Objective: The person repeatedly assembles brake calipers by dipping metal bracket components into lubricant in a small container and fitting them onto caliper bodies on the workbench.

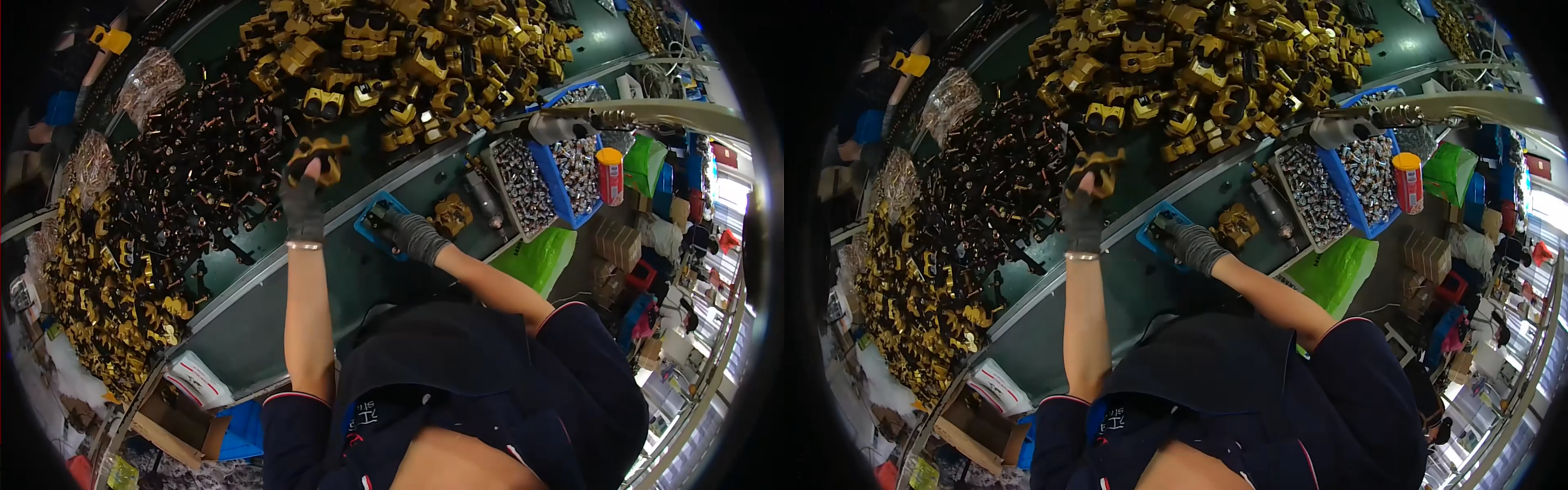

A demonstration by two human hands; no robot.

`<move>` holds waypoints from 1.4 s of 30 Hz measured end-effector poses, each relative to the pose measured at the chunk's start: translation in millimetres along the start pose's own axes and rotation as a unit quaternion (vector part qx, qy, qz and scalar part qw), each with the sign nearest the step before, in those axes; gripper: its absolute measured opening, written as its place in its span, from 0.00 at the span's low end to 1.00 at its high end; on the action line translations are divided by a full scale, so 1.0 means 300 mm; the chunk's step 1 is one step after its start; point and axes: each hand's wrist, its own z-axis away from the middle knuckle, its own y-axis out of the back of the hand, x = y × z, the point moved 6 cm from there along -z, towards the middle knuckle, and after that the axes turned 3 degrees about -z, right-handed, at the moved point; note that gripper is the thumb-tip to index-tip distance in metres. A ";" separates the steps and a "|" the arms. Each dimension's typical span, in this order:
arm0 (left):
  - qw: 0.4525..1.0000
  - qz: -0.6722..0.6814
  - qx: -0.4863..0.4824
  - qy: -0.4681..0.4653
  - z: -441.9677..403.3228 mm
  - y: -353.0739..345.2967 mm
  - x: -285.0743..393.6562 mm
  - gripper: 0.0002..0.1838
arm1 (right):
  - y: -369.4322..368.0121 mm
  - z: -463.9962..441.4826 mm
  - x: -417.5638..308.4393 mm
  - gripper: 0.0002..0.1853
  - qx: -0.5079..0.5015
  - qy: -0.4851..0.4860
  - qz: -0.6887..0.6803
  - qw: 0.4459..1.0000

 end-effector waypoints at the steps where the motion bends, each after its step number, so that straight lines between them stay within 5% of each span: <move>1: 0.999 -0.037 -0.028 0.010 0.063 0.050 0.039 0.20 | -0.018 0.006 0.046 0.13 -0.005 -0.102 -0.278 0.955; 2: 0.998 0.041 -0.044 0.037 0.148 0.070 0.062 0.21 | -0.018 0.007 0.084 0.13 -0.011 -0.107 -0.274 0.956; 3: 0.989 0.122 -0.056 0.058 0.230 0.076 0.089 0.23 | 0.036 0.013 0.039 0.14 0.047 0.162 -0.051 0.984; 4: 0.982 0.175 -0.003 0.073 0.307 0.067 0.094 0.23 | 0.030 0.076 -0.021 0.15 0.090 0.418 0.175 0.887; 5: 0.969 0.228 0.051 0.087 0.372 0.056 0.080 0.24 | 0.028 0.127 -0.064 0.15 0.072 0.421 0.178 0.887; 7: 0.964 0.243 0.052 0.097 0.442 0.111 0.005 0.24 | 0.020 0.231 -0.168 0.15 -0.048 0.206 -0.109 0.971; 13: 0.987 0.043 0.110 0.110 0.556 0.100 0.026 0.24 | -0.007 0.306 -0.289 0.10 -0.039 0.253 -0.176 0.950; 19: 0.988 -0.066 0.116 0.084 0.601 0.073 0.120 0.30 | -0.060 0.296 -0.322 0.10 0.009 0.343 -0.067 0.937; 22: 0.983 -0.171 0.058 0.034 0.601 0.071 0.138 0.30 | -0.051 0.319 -0.322 0.09 -0.019 0.322 -0.033 0.946; 28: 0.983 -0.162 0.074 0.040 0.617 0.057 0.154 0.30 | -0.041 0.329 -0.337 0.11 -0.049 0.280 -0.050 0.957; 35: 0.969 -0.246 0.003 -0.005 0.632 0.034 0.204 0.32 | -0.050 0.307 -0.287 0.12 -0.023 0.323 0.007 0.946; 37: 0.974 -0.217 -0.037 0.057 0.634 0.010 0.208 0.32 | -0.099 0.392 -0.368 0.11 -0.053 0.483 0.216 0.847; 42: 0.964 -0.259 -0.051 0.041 0.643 -0.024 0.234 0.33 | -0.109 0.379 -0.397 0.11 -0.061 0.433 0.281 0.854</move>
